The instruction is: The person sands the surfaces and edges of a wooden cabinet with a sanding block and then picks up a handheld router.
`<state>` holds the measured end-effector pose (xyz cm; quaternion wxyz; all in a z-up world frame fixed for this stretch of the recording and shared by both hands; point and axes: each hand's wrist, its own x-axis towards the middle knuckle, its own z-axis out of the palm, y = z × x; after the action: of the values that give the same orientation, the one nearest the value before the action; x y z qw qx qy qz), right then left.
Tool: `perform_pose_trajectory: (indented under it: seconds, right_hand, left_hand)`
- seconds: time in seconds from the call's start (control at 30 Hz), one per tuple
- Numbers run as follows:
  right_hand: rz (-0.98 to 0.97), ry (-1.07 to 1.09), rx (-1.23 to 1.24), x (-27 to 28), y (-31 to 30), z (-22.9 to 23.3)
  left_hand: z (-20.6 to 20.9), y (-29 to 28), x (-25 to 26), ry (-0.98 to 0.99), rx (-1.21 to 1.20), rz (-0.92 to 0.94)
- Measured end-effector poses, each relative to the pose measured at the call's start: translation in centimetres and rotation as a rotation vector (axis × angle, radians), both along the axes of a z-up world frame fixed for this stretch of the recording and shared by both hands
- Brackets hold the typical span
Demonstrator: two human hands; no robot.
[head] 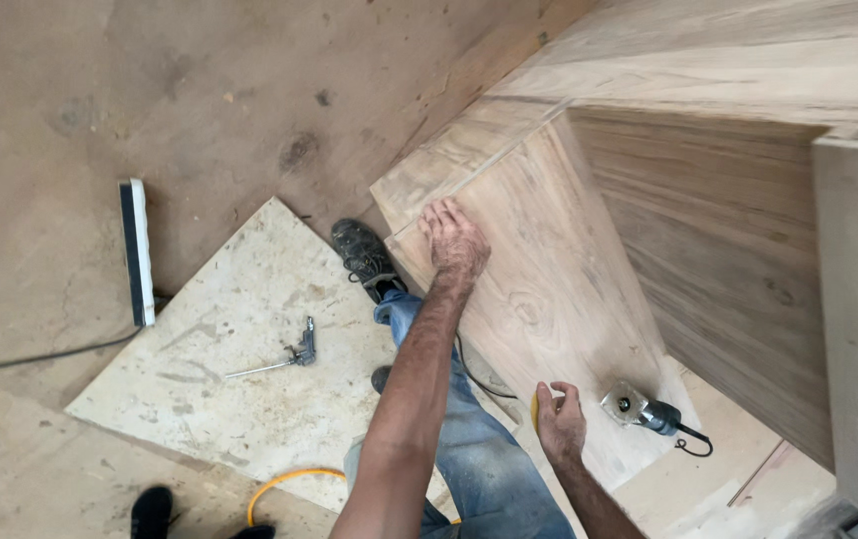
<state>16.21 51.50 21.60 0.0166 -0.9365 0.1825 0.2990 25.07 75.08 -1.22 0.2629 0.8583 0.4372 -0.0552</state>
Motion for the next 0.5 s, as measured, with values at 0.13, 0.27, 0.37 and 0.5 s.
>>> perform_pose_trajectory:
  seconds: [0.13, 0.27, 0.37, 0.5]
  right_hand:
    - [-0.067, 0.102, 0.015, 2.3, 4.6, 2.9]
    - [-0.11, 0.32, 0.007, 3.2, 7.2, 3.6]
    - [-0.097, 0.489, 0.009, 4.5, 10.2, 5.7]
    - [0.059, 0.596, 0.159, 3.2, 5.2, 2.8]
  left_hand:
    - [0.6, 1.6, -1.5, -0.023, 0.044, -0.042]
    - [2.6, 4.7, -6.2, -0.133, -0.038, -0.089]
    - [1.2, 4.9, -10.1, -0.014, 0.13, -0.151]
    - [2.9, 9.2, -17.0, 0.473, -0.702, -0.038]
